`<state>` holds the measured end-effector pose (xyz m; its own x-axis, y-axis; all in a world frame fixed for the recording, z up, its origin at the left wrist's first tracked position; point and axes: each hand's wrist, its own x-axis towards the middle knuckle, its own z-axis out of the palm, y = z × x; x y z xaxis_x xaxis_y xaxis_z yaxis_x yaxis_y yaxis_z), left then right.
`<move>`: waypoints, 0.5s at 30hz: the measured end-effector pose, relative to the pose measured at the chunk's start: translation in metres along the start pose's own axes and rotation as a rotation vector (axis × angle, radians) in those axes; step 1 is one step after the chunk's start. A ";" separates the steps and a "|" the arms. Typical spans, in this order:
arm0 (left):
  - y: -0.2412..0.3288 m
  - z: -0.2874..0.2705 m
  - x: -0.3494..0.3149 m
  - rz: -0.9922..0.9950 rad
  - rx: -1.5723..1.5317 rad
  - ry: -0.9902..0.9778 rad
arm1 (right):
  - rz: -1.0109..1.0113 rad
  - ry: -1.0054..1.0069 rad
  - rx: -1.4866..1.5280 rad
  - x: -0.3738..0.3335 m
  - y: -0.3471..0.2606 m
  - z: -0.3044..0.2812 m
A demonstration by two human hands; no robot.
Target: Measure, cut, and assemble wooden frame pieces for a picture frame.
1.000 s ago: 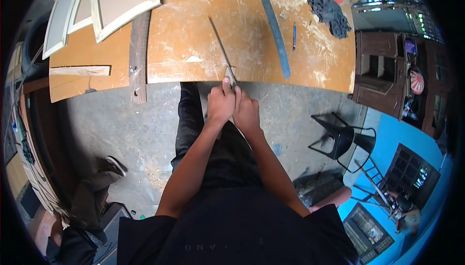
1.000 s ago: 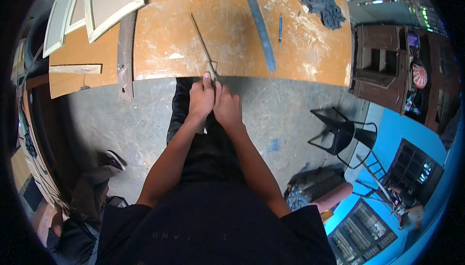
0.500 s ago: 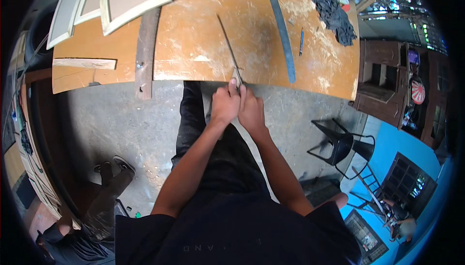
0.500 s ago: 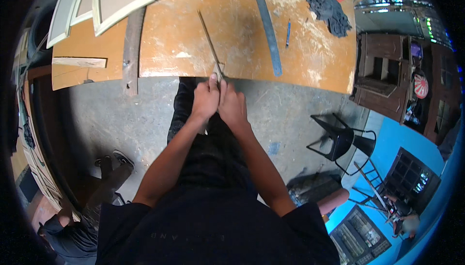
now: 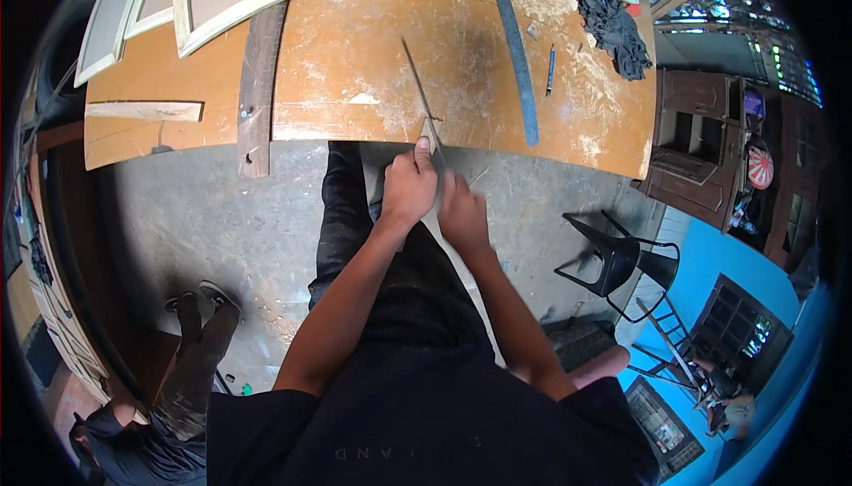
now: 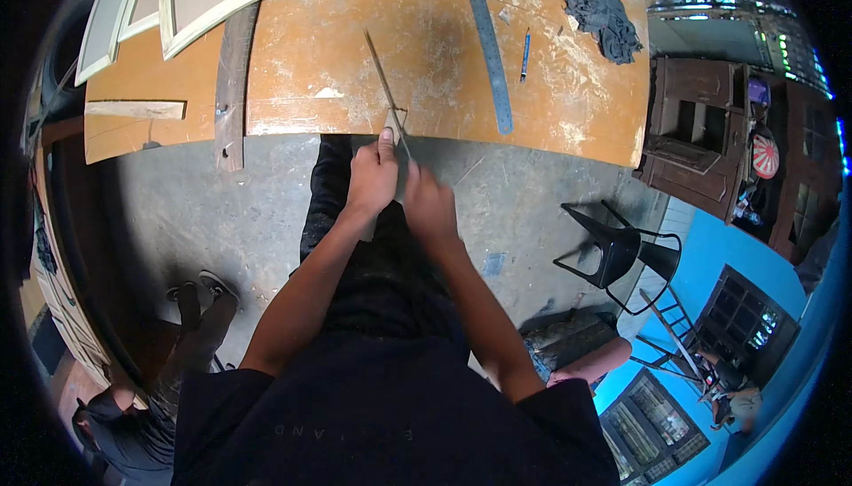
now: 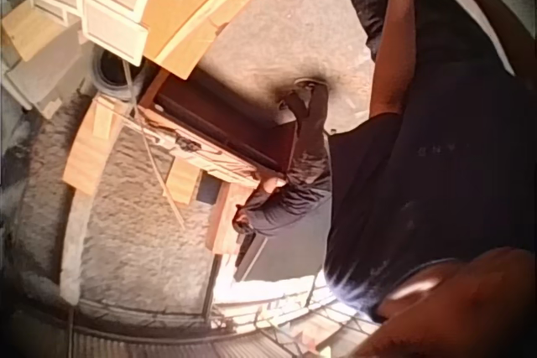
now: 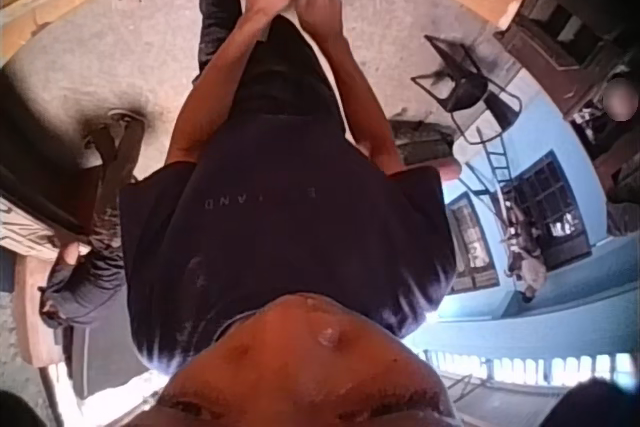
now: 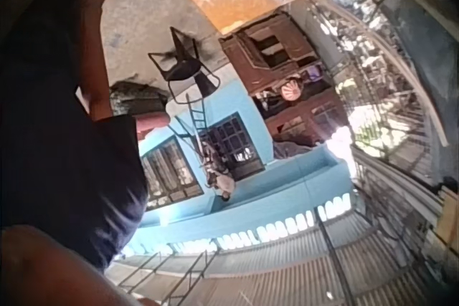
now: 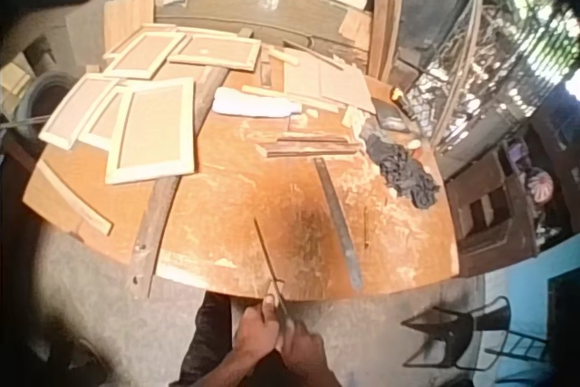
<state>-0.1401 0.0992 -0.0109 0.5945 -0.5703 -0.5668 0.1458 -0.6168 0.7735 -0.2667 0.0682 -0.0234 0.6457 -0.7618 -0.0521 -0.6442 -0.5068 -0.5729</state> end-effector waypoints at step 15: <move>0.001 0.001 -0.002 -0.063 0.003 -0.008 | 0.261 -0.180 -0.099 -0.102 0.022 -0.025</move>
<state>-0.1417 0.0993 -0.0089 0.5781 -0.5342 -0.6168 0.1809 -0.6532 0.7353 -0.3565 0.1245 -0.0102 0.5102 -0.7919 -0.3356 -0.8285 -0.3477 -0.4391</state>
